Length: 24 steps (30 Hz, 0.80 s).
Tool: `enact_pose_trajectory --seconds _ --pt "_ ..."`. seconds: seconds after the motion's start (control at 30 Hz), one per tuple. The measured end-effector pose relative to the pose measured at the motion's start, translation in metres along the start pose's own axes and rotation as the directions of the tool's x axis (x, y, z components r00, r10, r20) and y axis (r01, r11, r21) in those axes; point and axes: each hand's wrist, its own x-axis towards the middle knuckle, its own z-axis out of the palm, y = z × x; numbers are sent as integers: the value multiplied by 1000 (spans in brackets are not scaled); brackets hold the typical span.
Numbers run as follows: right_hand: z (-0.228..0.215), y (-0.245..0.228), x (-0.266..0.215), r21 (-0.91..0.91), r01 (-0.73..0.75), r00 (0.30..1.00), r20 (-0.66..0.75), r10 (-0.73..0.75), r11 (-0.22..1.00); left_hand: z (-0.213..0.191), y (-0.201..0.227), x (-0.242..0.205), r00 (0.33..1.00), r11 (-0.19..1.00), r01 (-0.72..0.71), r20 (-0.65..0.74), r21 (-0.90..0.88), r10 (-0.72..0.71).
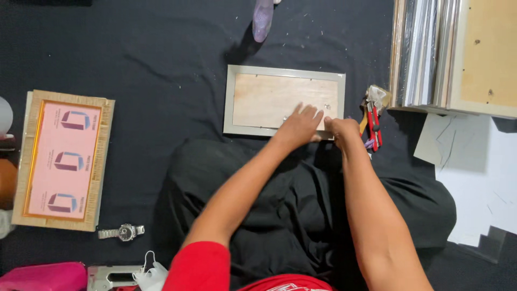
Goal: The person assembles a picture frame by first using a utility knife to trim the edges of a plastic film on the back. They then remove a wooden backing board, place a white paper insert into the frame, and finally clean the glass surface with a brush and a cloth.
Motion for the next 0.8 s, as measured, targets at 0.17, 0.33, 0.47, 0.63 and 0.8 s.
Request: enact_pose_trajectory --seconds 0.17,0.33,0.47,0.63,0.8 --pt "-49 -18 -79 237 51 994 83 -73 970 -124 -65 -29 879 980 190 434 58 -196" --pt "-64 -27 -105 419 23 984 150 -94 908 -132 -117 -84 903 945 176 338 275 -266" --pt "-70 -26 -102 443 15 976 187 -108 896 -133 -117 -96 939 952 183 242 246 -243" --pt "-91 -33 -113 453 8 952 269 -145 891 -141 -119 -105 964 966 213 132 145 -232" --pt "-113 -46 -138 636 54 913 282 -297 770 -141 -129 -98 968 961 245 28 129 -250"
